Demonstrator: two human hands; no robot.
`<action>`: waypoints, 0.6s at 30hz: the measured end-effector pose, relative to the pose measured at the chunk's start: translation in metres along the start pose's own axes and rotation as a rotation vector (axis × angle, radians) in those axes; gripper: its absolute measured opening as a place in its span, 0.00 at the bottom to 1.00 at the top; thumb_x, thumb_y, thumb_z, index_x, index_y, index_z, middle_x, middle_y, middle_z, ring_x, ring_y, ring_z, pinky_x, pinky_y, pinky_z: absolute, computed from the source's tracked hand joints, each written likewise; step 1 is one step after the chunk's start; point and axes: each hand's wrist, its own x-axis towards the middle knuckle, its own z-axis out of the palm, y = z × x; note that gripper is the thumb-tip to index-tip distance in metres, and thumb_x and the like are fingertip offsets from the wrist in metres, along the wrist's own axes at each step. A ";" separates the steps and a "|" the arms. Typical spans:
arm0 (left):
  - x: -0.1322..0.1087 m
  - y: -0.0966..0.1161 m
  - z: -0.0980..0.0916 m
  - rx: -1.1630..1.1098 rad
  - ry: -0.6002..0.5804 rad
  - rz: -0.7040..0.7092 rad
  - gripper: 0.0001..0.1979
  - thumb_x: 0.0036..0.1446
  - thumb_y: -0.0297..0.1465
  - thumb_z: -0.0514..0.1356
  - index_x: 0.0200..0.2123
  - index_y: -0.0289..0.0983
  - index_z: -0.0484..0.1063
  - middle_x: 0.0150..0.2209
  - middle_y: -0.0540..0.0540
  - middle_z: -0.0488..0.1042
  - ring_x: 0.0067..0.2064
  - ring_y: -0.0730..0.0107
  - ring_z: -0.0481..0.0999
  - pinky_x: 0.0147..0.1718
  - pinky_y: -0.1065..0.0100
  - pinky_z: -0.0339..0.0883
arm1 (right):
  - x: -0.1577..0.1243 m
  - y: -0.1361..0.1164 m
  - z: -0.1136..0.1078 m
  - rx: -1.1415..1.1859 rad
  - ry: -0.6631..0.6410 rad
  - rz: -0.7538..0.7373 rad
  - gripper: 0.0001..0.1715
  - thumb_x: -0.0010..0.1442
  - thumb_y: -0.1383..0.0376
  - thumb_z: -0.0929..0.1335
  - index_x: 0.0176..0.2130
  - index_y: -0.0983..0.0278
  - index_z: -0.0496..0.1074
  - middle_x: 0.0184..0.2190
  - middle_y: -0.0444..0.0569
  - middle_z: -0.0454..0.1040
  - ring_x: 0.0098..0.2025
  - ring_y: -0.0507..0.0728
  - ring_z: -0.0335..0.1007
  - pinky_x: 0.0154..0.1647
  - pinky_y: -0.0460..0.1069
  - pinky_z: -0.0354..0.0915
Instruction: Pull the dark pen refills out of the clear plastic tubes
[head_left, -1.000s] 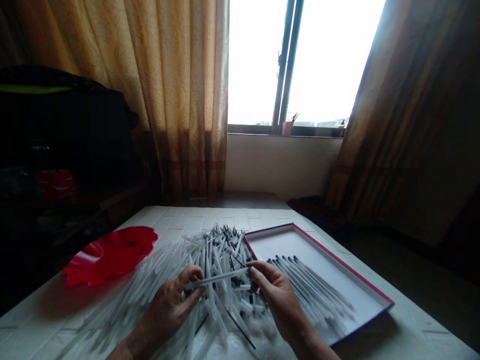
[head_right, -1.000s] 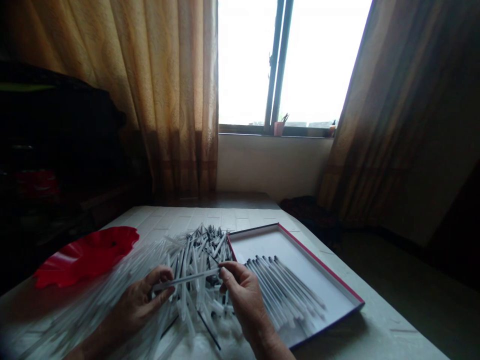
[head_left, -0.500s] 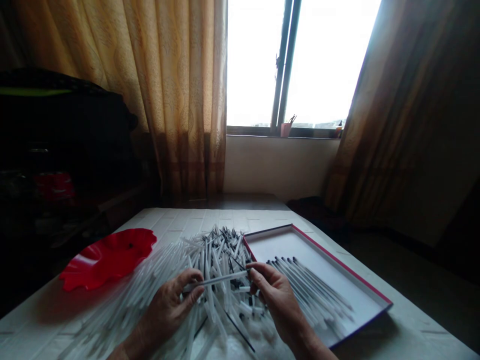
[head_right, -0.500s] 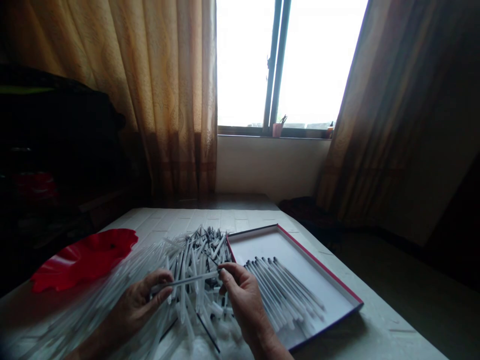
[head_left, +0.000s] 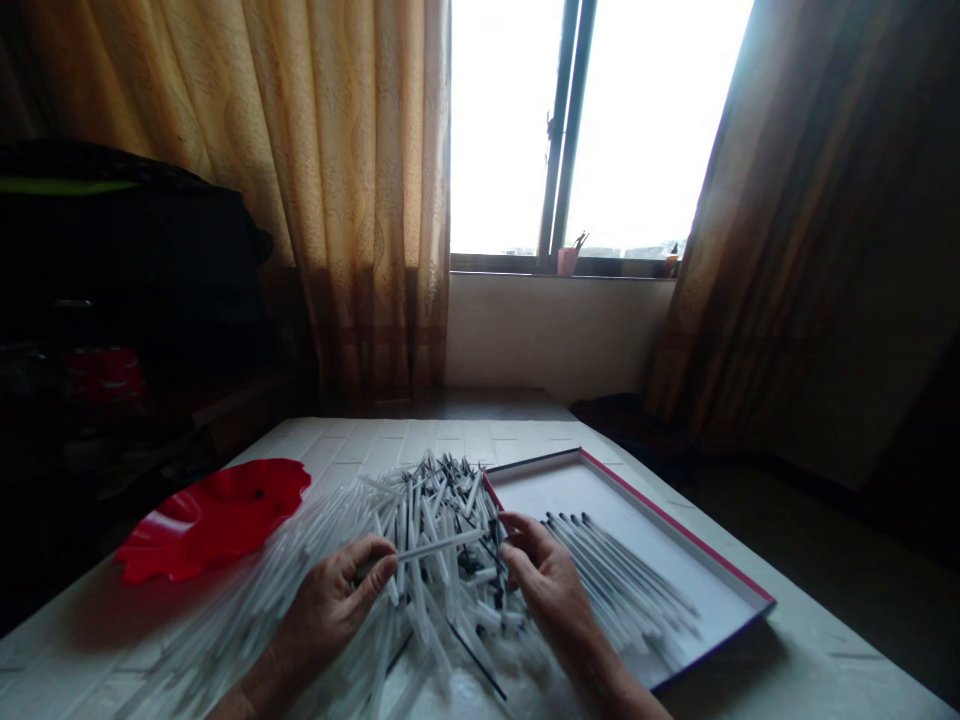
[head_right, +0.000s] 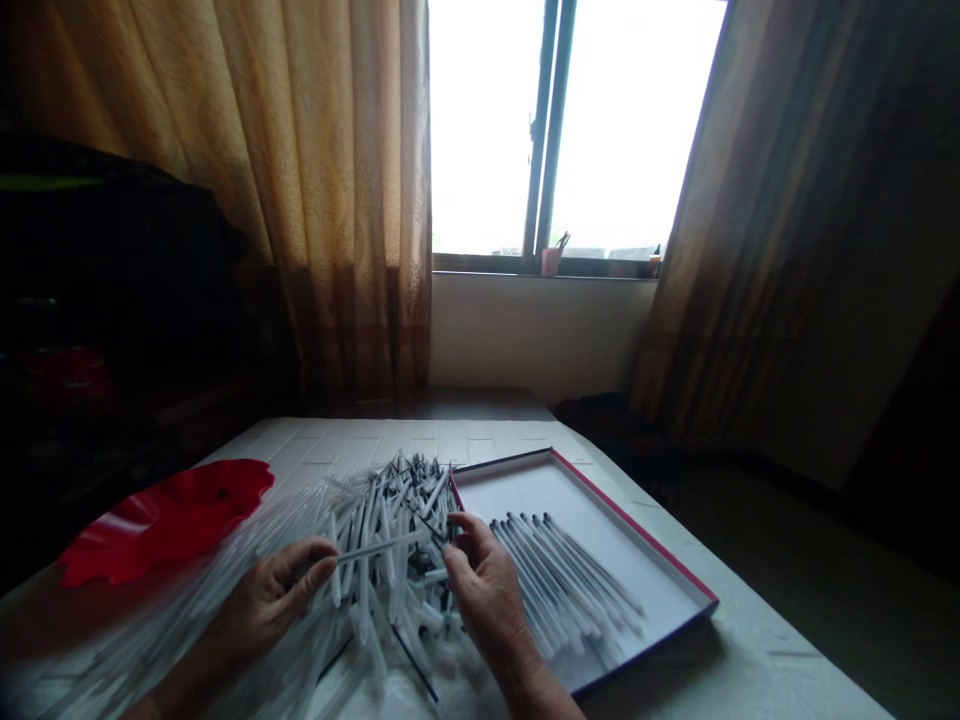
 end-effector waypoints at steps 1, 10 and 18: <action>0.000 0.001 0.000 -0.015 0.000 -0.004 0.20 0.60 0.50 0.58 0.33 0.40 0.77 0.25 0.52 0.72 0.27 0.68 0.71 0.27 0.72 0.64 | 0.000 -0.001 0.000 0.001 -0.025 0.002 0.20 0.51 0.57 0.73 0.41 0.66 0.78 0.26 0.45 0.74 0.24 0.53 0.65 0.24 0.46 0.63; 0.000 0.008 0.003 -0.358 -0.066 -0.187 0.25 0.50 0.55 0.65 0.36 0.39 0.76 0.21 0.55 0.69 0.20 0.76 0.61 0.19 0.75 0.56 | -0.008 -0.007 0.003 0.019 -0.209 0.021 0.22 0.51 0.49 0.75 0.33 0.67 0.78 0.24 0.47 0.74 0.23 0.52 0.67 0.25 0.47 0.65; -0.005 0.021 0.008 -0.625 -0.076 -0.269 0.31 0.46 0.57 0.68 0.38 0.36 0.76 0.22 0.51 0.72 0.19 0.79 0.60 0.18 0.76 0.54 | -0.026 -0.019 0.016 -0.137 -0.426 -0.066 0.08 0.55 0.62 0.71 0.29 0.65 0.75 0.22 0.42 0.69 0.25 0.51 0.64 0.27 0.46 0.62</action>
